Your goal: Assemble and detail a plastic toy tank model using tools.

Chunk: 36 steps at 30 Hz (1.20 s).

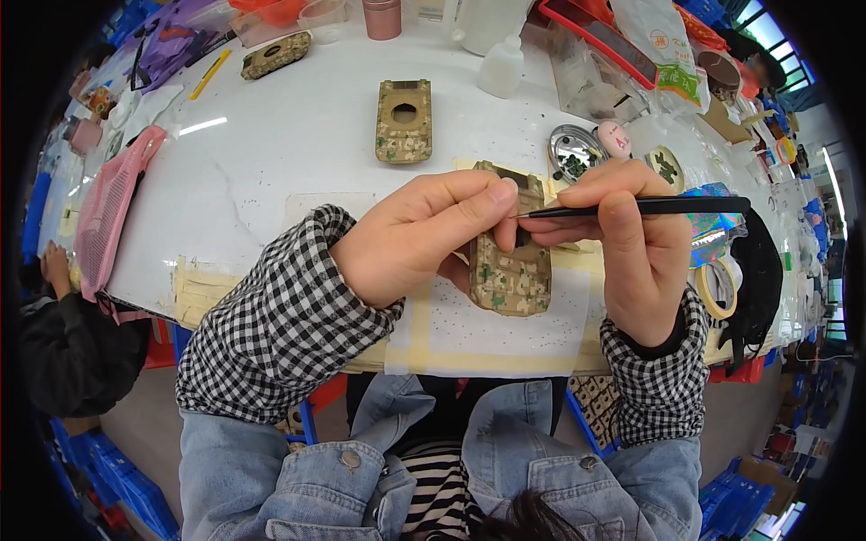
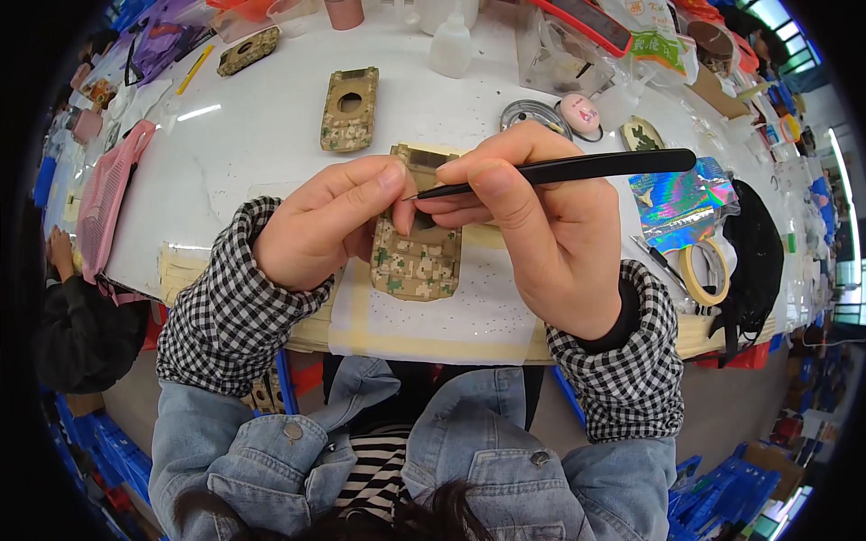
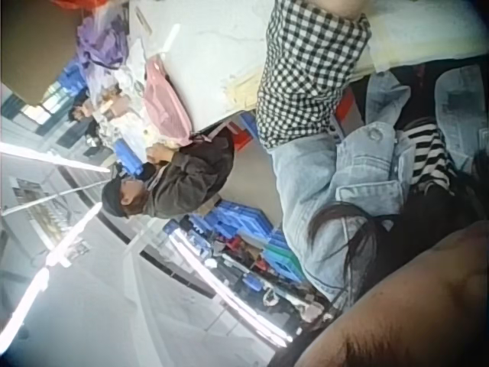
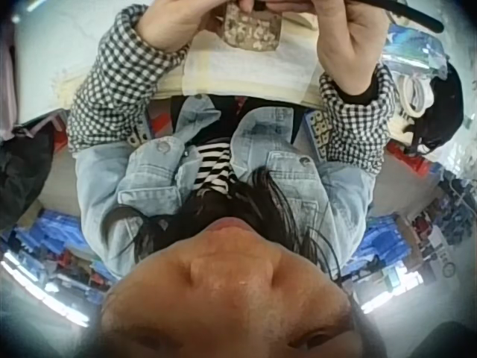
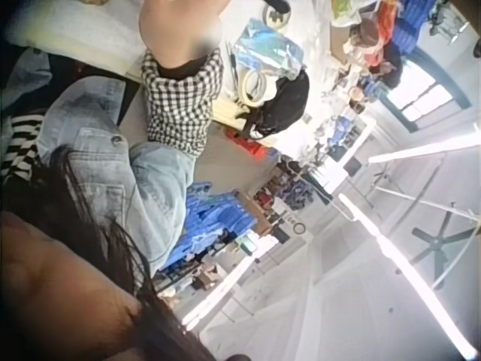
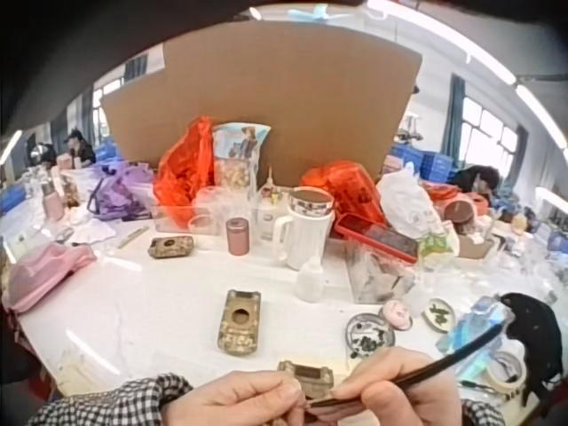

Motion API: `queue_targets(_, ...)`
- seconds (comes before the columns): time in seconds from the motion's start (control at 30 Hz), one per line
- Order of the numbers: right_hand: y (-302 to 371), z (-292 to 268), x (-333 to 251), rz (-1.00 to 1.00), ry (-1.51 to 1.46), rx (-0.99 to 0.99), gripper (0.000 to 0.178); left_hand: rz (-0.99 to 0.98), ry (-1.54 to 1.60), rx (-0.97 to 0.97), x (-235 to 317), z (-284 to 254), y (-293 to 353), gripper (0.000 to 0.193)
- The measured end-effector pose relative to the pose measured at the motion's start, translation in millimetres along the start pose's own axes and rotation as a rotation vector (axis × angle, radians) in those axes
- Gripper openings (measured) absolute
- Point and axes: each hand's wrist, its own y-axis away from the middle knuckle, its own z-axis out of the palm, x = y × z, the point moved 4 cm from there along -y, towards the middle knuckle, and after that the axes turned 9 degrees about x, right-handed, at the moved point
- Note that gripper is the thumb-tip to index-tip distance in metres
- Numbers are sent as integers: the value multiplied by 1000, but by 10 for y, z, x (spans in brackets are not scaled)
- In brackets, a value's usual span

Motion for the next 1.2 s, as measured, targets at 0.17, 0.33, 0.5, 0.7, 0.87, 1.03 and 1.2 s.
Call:
queue_targets(0.17,12,-40,-65,-98,11,27,31,19,77,21,55,-45,-3,37)
queue_targets(0.33,24,-114,-195,-275,86,-34,17,24,212,64,78,-85,-25,34)
queue_targets(0.5,-4,-88,-147,-303,135,-94,15,-85,303,16,37,-90,-38,32)
queue_targets(0.7,-21,-54,-155,-307,174,-117,16,-107,350,-95,-2,-143,-45,34)
queue_targets(0.87,-29,-45,-153,-336,204,-127,17,-111,349,-65,-10,-140,-46,33)
queue_targets(1.03,-25,-38,-160,-316,191,-125,16,-127,342,-12,6,-105,-45,31)
queue_targets(1.2,-27,-39,-165,-332,236,-137,16,-120,352,-70,-4,-139,-49,33)
